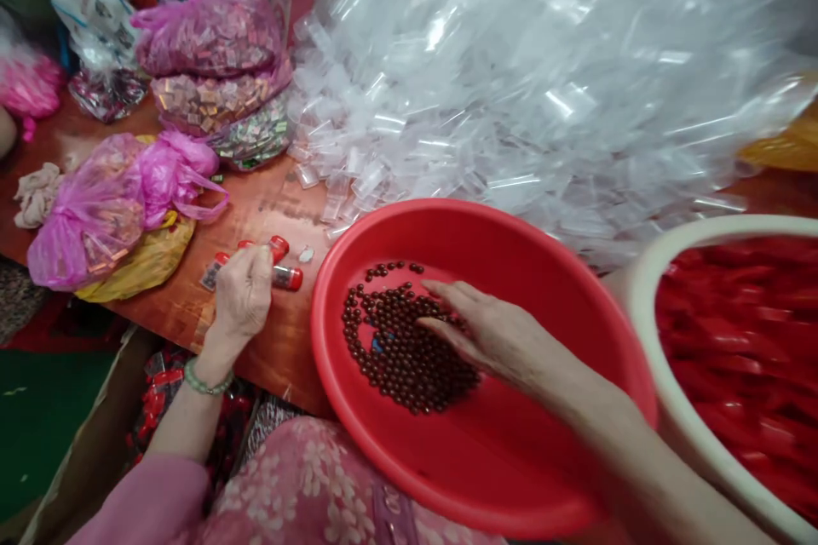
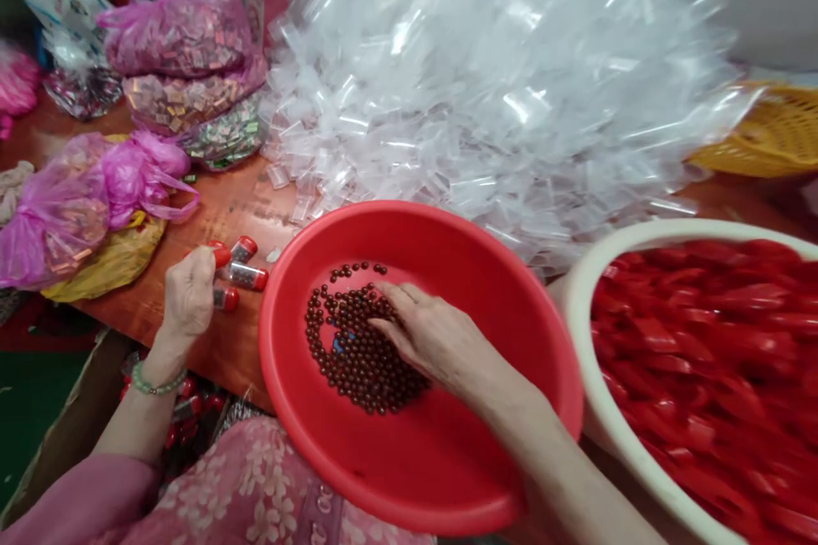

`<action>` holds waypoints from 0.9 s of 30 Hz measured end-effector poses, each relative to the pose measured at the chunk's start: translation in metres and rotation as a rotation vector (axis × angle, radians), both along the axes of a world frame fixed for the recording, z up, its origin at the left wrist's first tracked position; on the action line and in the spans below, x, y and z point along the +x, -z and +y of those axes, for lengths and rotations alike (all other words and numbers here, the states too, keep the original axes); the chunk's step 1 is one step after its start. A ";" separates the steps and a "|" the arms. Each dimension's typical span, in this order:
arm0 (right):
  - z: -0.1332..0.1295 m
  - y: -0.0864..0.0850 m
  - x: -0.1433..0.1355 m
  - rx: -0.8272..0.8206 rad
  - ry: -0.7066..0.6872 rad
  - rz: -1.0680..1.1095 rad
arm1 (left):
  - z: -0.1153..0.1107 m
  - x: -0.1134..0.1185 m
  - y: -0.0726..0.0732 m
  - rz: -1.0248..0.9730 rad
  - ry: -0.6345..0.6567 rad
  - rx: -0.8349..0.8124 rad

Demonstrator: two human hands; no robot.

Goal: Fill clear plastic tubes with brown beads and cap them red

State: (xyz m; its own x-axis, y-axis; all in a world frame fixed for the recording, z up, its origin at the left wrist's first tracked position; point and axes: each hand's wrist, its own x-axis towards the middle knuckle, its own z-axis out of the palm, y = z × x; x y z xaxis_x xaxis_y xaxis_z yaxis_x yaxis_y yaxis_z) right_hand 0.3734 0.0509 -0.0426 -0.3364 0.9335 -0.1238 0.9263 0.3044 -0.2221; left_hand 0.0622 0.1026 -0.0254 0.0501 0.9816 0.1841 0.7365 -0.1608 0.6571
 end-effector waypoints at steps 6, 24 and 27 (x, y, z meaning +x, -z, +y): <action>0.016 0.013 0.012 -0.402 0.231 -0.312 | 0.039 -0.015 0.026 0.537 -0.021 0.023; -0.013 0.016 -0.060 -0.403 -0.161 -0.216 | 0.153 0.115 0.056 0.450 0.156 -0.235; -0.024 0.023 -0.057 -0.436 -0.233 -0.149 | 0.156 0.102 0.072 0.370 0.224 -0.190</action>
State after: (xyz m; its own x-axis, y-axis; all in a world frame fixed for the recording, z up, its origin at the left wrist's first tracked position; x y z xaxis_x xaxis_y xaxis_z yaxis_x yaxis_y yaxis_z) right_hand 0.3164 0.0270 -0.0652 -0.4781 0.6872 -0.5470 0.8764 0.4147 -0.2450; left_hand 0.1641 0.2587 -0.0969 0.2925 0.9539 -0.0674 0.8877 -0.2447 0.3900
